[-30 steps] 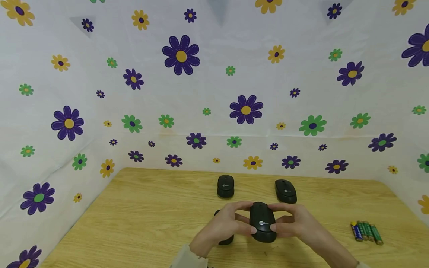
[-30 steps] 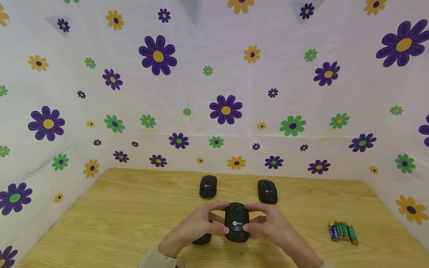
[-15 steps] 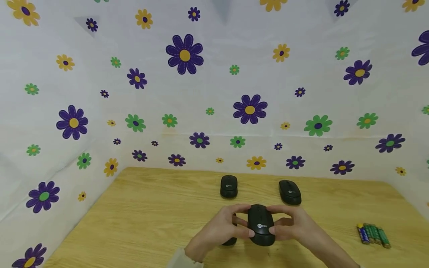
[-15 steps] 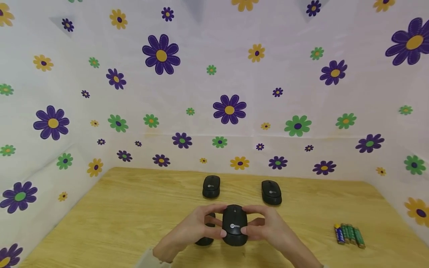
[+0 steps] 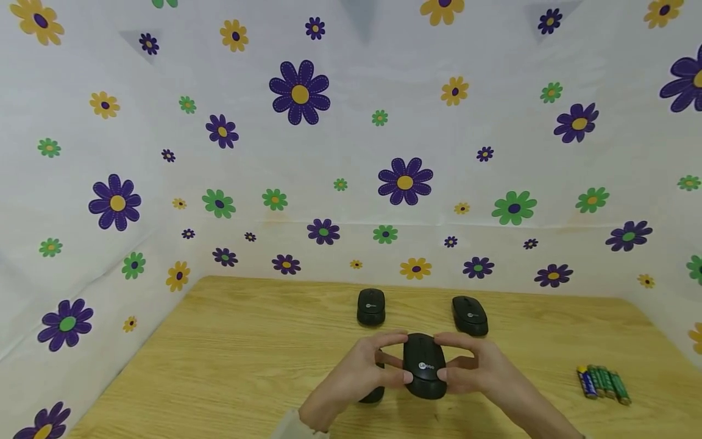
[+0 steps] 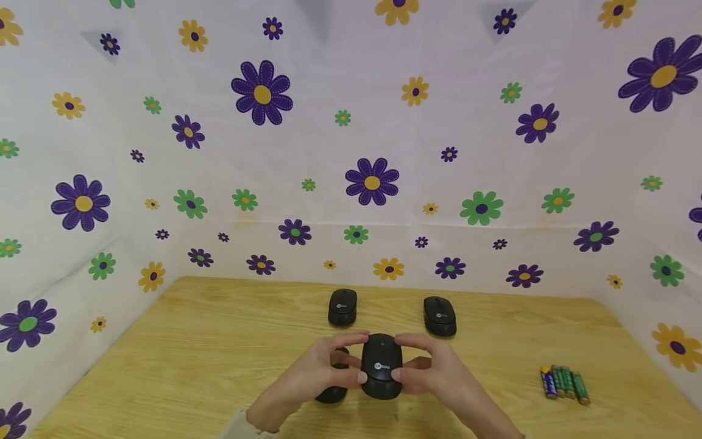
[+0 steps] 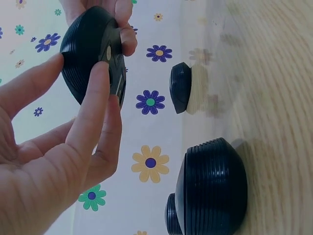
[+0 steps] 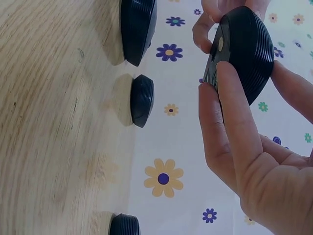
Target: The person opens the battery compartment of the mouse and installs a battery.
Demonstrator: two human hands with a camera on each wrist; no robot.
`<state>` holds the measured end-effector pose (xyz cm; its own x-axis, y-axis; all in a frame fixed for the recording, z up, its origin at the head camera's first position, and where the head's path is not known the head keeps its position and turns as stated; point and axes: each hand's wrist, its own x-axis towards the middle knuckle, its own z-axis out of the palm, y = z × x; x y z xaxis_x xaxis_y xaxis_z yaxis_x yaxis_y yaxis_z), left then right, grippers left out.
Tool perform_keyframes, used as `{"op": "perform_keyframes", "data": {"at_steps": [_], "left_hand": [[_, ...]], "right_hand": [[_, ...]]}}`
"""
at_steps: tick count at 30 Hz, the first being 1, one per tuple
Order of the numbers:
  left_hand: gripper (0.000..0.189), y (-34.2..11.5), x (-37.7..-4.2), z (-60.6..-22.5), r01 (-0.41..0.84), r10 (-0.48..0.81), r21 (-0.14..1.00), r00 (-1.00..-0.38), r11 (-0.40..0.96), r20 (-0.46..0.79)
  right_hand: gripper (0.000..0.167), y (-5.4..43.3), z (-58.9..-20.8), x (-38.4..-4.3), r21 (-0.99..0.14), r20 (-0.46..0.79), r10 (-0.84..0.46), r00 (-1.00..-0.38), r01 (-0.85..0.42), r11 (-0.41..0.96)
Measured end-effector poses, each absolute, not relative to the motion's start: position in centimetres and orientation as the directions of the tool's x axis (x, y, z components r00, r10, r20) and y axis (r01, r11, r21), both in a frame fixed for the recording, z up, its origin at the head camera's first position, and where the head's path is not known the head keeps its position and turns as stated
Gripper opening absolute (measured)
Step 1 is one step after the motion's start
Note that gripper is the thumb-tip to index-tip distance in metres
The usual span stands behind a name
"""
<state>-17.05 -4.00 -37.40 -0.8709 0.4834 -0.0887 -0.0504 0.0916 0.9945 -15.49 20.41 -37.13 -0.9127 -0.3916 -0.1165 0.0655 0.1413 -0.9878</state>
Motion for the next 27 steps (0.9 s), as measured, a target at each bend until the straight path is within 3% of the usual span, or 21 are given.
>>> {"op": "perform_keyframes", "data": {"at_steps": [8,15,20,27], "left_hand": [[0.048,-4.45,-17.20,-37.44,0.022,0.523,0.997,-0.852,0.071,-0.018],[0.053,-4.90,-17.28,-37.21,0.004,0.580,1.000,-0.815,0.007,0.000],[0.050,-4.69,-17.24,-37.22,-0.003,0.552,1.000,-0.834,0.013,-0.010],[0.036,-4.29,-17.36,-37.62,0.064,0.510,0.996,-0.860,0.057,0.026]], "right_hand": [[0.054,20.40,-37.05,-15.72,-0.990,-0.093,-0.403,-0.910,0.041,0.136],[0.046,20.58,-36.73,-15.67,-0.990,-0.099,-0.393,-0.914,0.051,0.132],[0.037,20.80,-36.72,-15.61,-0.993,-0.089,-0.416,-0.905,0.048,0.107],[0.044,20.86,-36.87,-15.72,-0.998,-0.039,-0.475,-0.879,0.012,0.059]]}}
